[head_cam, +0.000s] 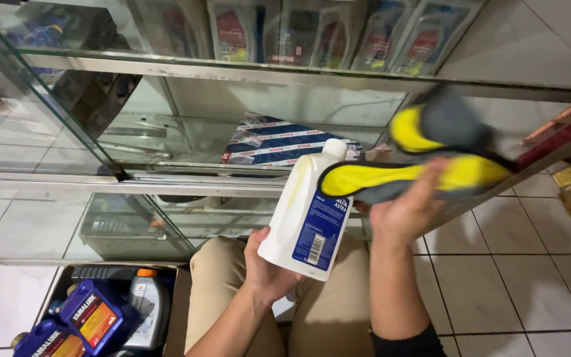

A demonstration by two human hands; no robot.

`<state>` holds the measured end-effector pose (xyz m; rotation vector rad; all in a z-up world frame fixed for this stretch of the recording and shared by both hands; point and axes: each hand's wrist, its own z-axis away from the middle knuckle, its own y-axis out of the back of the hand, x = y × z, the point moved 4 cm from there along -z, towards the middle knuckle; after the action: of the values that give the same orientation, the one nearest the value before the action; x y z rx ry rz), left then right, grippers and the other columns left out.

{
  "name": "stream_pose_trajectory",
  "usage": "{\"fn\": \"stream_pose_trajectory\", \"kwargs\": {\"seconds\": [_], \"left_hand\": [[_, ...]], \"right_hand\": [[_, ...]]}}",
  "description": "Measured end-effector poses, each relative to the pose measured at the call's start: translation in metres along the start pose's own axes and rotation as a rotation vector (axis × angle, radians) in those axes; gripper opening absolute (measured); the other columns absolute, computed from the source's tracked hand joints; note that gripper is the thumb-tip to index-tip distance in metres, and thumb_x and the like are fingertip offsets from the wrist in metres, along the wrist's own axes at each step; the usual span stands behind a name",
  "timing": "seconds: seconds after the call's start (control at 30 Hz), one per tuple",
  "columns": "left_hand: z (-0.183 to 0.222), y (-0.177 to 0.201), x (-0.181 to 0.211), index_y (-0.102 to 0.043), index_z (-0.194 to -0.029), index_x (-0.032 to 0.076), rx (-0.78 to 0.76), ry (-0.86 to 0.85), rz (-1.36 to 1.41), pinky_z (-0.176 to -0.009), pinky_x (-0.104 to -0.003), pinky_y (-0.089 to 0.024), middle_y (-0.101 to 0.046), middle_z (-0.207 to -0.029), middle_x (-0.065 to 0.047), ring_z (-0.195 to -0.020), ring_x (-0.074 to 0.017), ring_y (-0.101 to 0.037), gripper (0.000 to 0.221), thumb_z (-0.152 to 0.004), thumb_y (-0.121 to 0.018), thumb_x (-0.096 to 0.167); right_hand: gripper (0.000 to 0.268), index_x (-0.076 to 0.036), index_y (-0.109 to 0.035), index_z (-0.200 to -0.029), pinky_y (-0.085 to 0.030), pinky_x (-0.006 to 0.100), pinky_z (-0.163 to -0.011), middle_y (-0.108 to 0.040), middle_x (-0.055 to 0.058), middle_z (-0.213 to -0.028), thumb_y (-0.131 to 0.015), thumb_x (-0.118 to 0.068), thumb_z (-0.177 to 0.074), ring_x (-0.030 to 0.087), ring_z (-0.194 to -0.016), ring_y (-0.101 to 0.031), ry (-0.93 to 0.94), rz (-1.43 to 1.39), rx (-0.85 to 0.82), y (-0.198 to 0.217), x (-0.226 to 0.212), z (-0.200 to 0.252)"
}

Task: The person wipes a white Shell Helix Astra motor oil bottle with a cloth, then places it on a glass shelf. They then pick up a blue Yamalube Yamaha motor oil bottle and wipe it thoroughly with the same cloth before placing it on the shelf.

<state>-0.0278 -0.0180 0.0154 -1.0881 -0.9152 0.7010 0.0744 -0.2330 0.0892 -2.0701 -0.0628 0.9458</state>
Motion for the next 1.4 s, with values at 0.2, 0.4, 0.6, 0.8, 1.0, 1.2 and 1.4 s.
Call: {"fn": "stream_pose_trajectory", "kwargs": {"seconds": [0.2,0.4,0.6,0.8,1.0,1.2,1.4], "left_hand": [[-0.018,0.032,0.002,-0.057,-0.143,0.012,-0.089,-0.011,0.047,-0.095,-0.050,-0.053,-0.066,-0.133,-0.012,-0.115,-0.0335,-0.065,0.078,-0.079,-0.052,0.056],[-0.028,0.047,-0.003,-0.055,-0.145,0.025,-0.027,-0.230,0.100,-0.115,-0.043,-0.046,-0.064,-0.148,-0.002,-0.135,-0.0210,-0.063,0.075,-0.077,-0.059,0.056],[-0.040,0.074,0.004,-0.053,-0.144,0.010,-0.106,-0.041,0.224,-0.115,-0.054,-0.042,-0.058,-0.142,-0.018,-0.130,-0.0375,-0.058,0.066,-0.096,-0.053,0.055],[-0.022,0.019,0.011,-0.056,-0.142,0.009,-0.255,0.017,0.166,-0.105,-0.064,-0.043,-0.062,-0.138,-0.019,-0.121,-0.0423,-0.061,0.080,-0.081,-0.054,0.061],[-0.032,0.052,0.010,-0.056,-0.144,0.011,-0.082,0.046,0.171,-0.110,-0.056,-0.044,-0.062,-0.143,-0.018,-0.128,-0.0377,-0.062,0.085,-0.074,-0.051,0.058],[-0.028,0.027,0.015,-0.049,-0.149,0.007,-0.399,0.054,0.214,-0.111,-0.066,-0.042,-0.055,-0.144,-0.022,-0.128,-0.0468,-0.057,0.083,-0.088,-0.053,0.063],[-0.019,0.010,0.016,-0.048,-0.150,0.006,-0.259,0.041,0.238,-0.104,-0.068,-0.044,-0.057,-0.144,-0.023,-0.124,-0.0466,-0.058,0.085,-0.085,-0.052,0.061]], "right_hand": [[0.056,-0.007,-0.061,-0.139,-0.045,0.047,-0.122,-0.050,0.016,-0.153,-0.079,-0.032,-0.092,0.033,-0.146,-0.050,0.336,0.662,-0.907,-0.071,-0.018,0.060],[0.067,-0.008,-0.069,-0.133,-0.030,0.056,-0.126,-0.054,0.014,-0.153,-0.075,-0.054,-0.085,0.037,-0.147,-0.047,0.526,0.785,-1.443,-0.078,-0.031,0.134],[0.037,-0.012,-0.075,-0.118,-0.025,0.059,-0.128,-0.063,0.005,-0.143,-0.083,-0.032,-0.088,0.021,-0.137,-0.055,0.669,0.847,-1.262,-0.080,-0.004,0.105],[0.029,-0.002,-0.072,-0.119,-0.028,0.058,-0.131,-0.062,0.009,-0.151,-0.078,-0.018,-0.095,0.040,-0.155,-0.044,0.575,1.026,-0.850,-0.077,0.012,0.046],[0.056,0.006,-0.063,-0.133,-0.030,0.060,-0.120,-0.057,0.021,-0.145,-0.076,-0.024,-0.087,0.039,-0.143,-0.047,0.575,1.017,-1.224,-0.087,-0.016,0.116],[0.048,-0.004,-0.066,-0.128,-0.031,0.055,-0.123,-0.067,0.015,-0.136,-0.078,-0.021,-0.085,0.033,-0.138,-0.056,0.575,0.991,-1.104,-0.088,-0.013,0.078],[0.045,0.004,-0.060,-0.139,-0.051,0.041,-0.109,-0.067,0.025,-0.137,-0.067,-0.016,-0.100,0.039,-0.128,-0.067,0.334,0.868,-0.770,-0.063,-0.009,0.077]]}}
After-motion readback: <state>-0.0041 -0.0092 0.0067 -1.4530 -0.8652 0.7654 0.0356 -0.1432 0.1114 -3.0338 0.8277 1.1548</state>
